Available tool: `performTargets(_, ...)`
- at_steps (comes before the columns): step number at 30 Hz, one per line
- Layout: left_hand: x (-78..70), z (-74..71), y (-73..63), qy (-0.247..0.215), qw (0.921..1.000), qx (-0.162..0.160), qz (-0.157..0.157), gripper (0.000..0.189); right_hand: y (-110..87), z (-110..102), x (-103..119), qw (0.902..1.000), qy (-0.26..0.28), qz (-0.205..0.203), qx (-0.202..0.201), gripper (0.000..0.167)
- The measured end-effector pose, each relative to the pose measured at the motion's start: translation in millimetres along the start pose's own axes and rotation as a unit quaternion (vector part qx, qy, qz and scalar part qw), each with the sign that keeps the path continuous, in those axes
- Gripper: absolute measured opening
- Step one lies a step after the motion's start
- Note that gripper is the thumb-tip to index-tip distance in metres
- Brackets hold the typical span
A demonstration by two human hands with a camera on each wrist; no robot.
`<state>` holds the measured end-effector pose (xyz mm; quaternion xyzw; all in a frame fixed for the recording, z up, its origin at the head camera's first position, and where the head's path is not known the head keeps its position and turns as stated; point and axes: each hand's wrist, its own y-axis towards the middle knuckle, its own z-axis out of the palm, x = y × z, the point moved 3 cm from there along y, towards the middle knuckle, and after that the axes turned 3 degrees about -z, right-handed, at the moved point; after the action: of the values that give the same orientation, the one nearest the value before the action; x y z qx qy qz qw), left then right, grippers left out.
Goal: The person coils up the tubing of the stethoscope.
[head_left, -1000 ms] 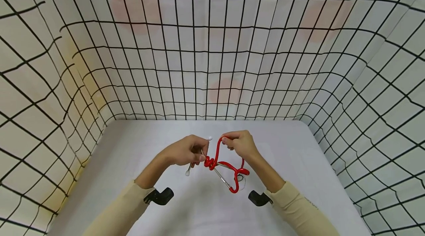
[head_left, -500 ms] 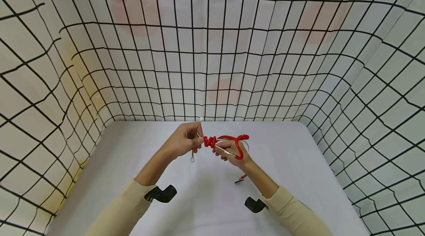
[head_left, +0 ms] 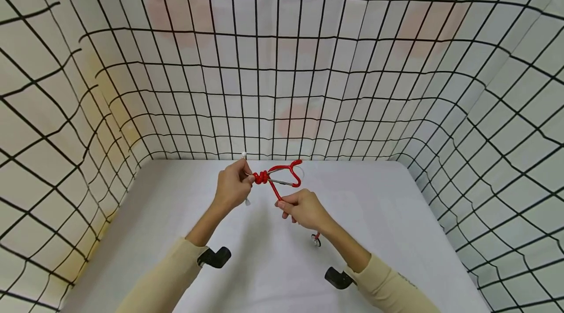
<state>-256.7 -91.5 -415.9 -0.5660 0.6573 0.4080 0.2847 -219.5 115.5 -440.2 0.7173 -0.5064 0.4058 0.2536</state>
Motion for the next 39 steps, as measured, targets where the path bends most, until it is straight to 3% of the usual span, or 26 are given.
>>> performTargets(5, 9.7, -2.1, 2.1, 0.034, 0.9984, -0.02, 0.041, 0.015, 1.1, -10.5, 4.4, 0.9993, -0.027, -0.008, -0.026, 0.018)
performTargets(9, 15.0, -5.5, 3.8, 0.05, 0.9967, -0.034, 0.055, 0.015, 0.5, -15.9, 6.3, 0.9987, -0.034, -0.003, -0.039, 0.013)
performTargets(14, 17.2, -7.7, 7.0, 0.064, 0.9947, -0.043, 0.068, 0.017, -2.5, -17.4, 9.7, 0.9983, -0.049, 0.006, -0.031, 0.007)
performTargets(19, 20.5, -8.5, 9.6, 0.094, 0.9907, -0.051, 0.084, 0.019, -7.8, -14.8, 17.0, 0.9918, -0.128, -0.007, -0.007, 0.004)
performTargets(23, 24.3, -8.7, 9.0, 0.115, 0.9883, -0.059, 0.081, 0.02, -10.6, -16.1, 26.5, 0.9817, -0.168, -0.055, -0.071, 0.007)
performTargets(27, 20.9, -4.8, 5.5, 0.131, 0.9869, -0.045, 0.083, 0.02, -12.2, -18.9, 37.4, 0.9619, -0.174, -0.137, -0.16, 0.012)
performTargets(30, 14.0, -0.5, 2.3, 0.139, 0.9863, -0.029, 0.084, 0.02, -11.6, -20.2, 43.1, 0.9519, -0.158, -0.189, -0.183, 0.014)
performTargets(34, 3.6, 6.0, -3.9, 0.151, 0.9853, 0.01, 0.08, 0.022, -8.5, -23.2, 46.6, 0.9524, -0.126, -0.212, -0.179, 0.013)
performTargets(39, -10.7, 15.4, -16.7, 0.161, 0.9804, 0.08, 0.08, 0.025, -2.5, -30.1, 46.0, 0.9597, -0.102, -0.209, -0.158, 0.012)
